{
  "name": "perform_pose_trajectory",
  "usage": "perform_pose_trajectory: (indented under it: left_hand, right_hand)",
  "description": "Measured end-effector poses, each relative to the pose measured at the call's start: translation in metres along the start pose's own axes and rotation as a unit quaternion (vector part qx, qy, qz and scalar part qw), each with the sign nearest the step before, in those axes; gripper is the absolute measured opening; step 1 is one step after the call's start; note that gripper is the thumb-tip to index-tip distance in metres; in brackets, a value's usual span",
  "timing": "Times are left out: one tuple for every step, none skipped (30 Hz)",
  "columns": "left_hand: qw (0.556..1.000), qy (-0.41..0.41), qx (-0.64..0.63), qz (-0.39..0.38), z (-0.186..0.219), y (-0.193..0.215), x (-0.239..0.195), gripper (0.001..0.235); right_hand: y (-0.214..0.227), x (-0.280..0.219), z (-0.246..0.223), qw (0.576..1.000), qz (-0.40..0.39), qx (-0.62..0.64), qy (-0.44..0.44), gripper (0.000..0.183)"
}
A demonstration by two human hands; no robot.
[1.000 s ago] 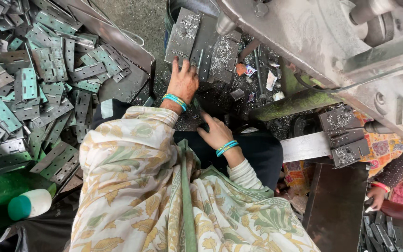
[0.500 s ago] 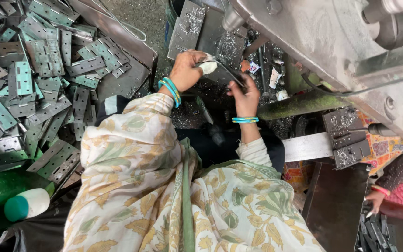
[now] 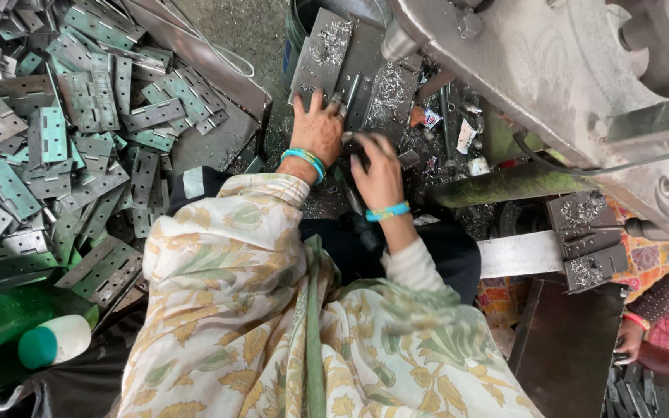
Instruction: The person places small metal hinge pieces into a stamping or punching machine by hand and operates the machine to process them. They then place the processed pieces into a container with other finished parts.
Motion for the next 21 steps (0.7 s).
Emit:
perform_pose_trajectory:
  left_hand:
    - [1.000,0.001,0.017,-0.002,-0.001,-0.003,0.001,0.047]
    - [0.999,-0.001,0.033,-0.004,-0.001,-0.007,0.005,0.040]
    - [0.999,-0.002,0.048,-0.005,-0.001,-0.011,0.008,0.034]
    - [0.999,0.001,0.040,-0.007,-0.003,-0.013,0.011,0.035]
    - [0.999,0.003,0.032,-0.009,-0.004,-0.015,0.014,0.037]
    - [1.000,0.007,0.023,-0.013,-0.003,-0.017,0.016,0.038]
    - [1.000,0.006,0.028,-0.009,-0.001,-0.019,0.018,0.038]
    - [0.999,0.008,0.036,-0.007,-0.001,-0.021,0.019,0.038]
    - [0.999,0.010,0.043,-0.005,-0.001,-0.021,0.020,0.039]
    - [0.999,0.009,0.041,0.006,-0.003,-0.021,0.019,0.037]
    - [0.999,0.007,0.040,0.018,-0.004,-0.020,0.018,0.035]
    - [0.999,0.005,0.037,0.030,-0.004,-0.020,0.017,0.034]
    - [0.999,0.002,0.043,0.032,-0.001,-0.021,0.015,0.035]
    - [0.998,0.001,0.052,0.037,-0.001,-0.020,0.013,0.036]
    - [0.997,0.000,0.061,0.042,-0.004,-0.018,0.014,0.037]
    - [0.998,0.002,0.052,0.034,-0.001,-0.022,0.013,0.037]
    - [0.999,0.004,0.043,0.026,0.002,-0.026,0.013,0.038]
    - [0.999,0.009,0.039,0.020,-0.003,-0.028,0.015,0.038]
    - [0.999,0.010,0.039,0.029,-0.010,-0.027,0.020,0.036]
    - [0.999,0.009,0.032,0.036,-0.009,-0.030,0.025,0.034]
    - [0.999,0.008,0.026,0.042,-0.006,-0.033,0.028,0.032]
  right_hand:
    - [0.005,-0.011,-0.004,0.999,-0.040,-0.019,0.002,0.040]
    - [0.010,-0.026,-0.006,0.996,-0.079,-0.040,0.003,0.042]
    - [0.012,-0.044,-0.010,0.992,-0.103,-0.073,0.006,0.046]
    - [0.013,-0.058,-0.011,0.987,-0.124,-0.106,0.011,0.051]
    - [0.008,-0.070,-0.005,0.981,-0.154,-0.109,-0.038,0.055]
    - [-0.002,-0.084,0.001,0.972,-0.185,-0.112,-0.088,0.060]
    - [-0.014,-0.100,0.010,0.960,-0.216,-0.114,-0.137,0.065]
    - [-0.025,-0.113,0.017,0.956,-0.217,-0.118,-0.160,0.061]
    - [-0.037,-0.125,0.024,0.951,-0.218,-0.122,-0.183,0.058]
    - [-0.050,-0.137,0.032,0.946,-0.219,-0.124,-0.206,0.054]
    - [-0.060,-0.146,0.035,0.955,-0.202,-0.111,-0.190,0.051]
    - [-0.068,-0.154,0.038,0.963,-0.183,-0.098,-0.174,0.048]
    - [-0.072,-0.158,0.041,0.970,-0.163,-0.085,-0.158,0.045]
    - [-0.075,-0.155,0.044,0.972,-0.167,-0.075,-0.144,0.046]
    - [-0.074,-0.148,0.045,0.974,-0.171,-0.066,-0.130,0.048]
    - [-0.066,-0.150,0.047,0.975,-0.177,-0.061,-0.123,0.049]
    - [-0.057,-0.149,0.050,0.969,-0.185,-0.080,-0.141,0.046]
    - [-0.051,-0.141,0.051,0.965,-0.193,-0.095,-0.153,0.043]
    - [-0.047,-0.132,0.051,0.959,-0.200,-0.111,-0.166,0.041]
    - [-0.040,-0.127,0.050,0.962,-0.194,-0.108,-0.158,0.039]
    - [-0.036,-0.123,0.050,0.965,-0.188,-0.105,-0.150,0.037]
Point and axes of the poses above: each hand's wrist, its own x-axis towards the middle knuckle, its own y-axis out of the back of the hand, z = x × y, the point moved 6 cm from there along x, towards the middle knuckle, and after that the axes turned 5 degrees about -y, right-handed, at the moved point
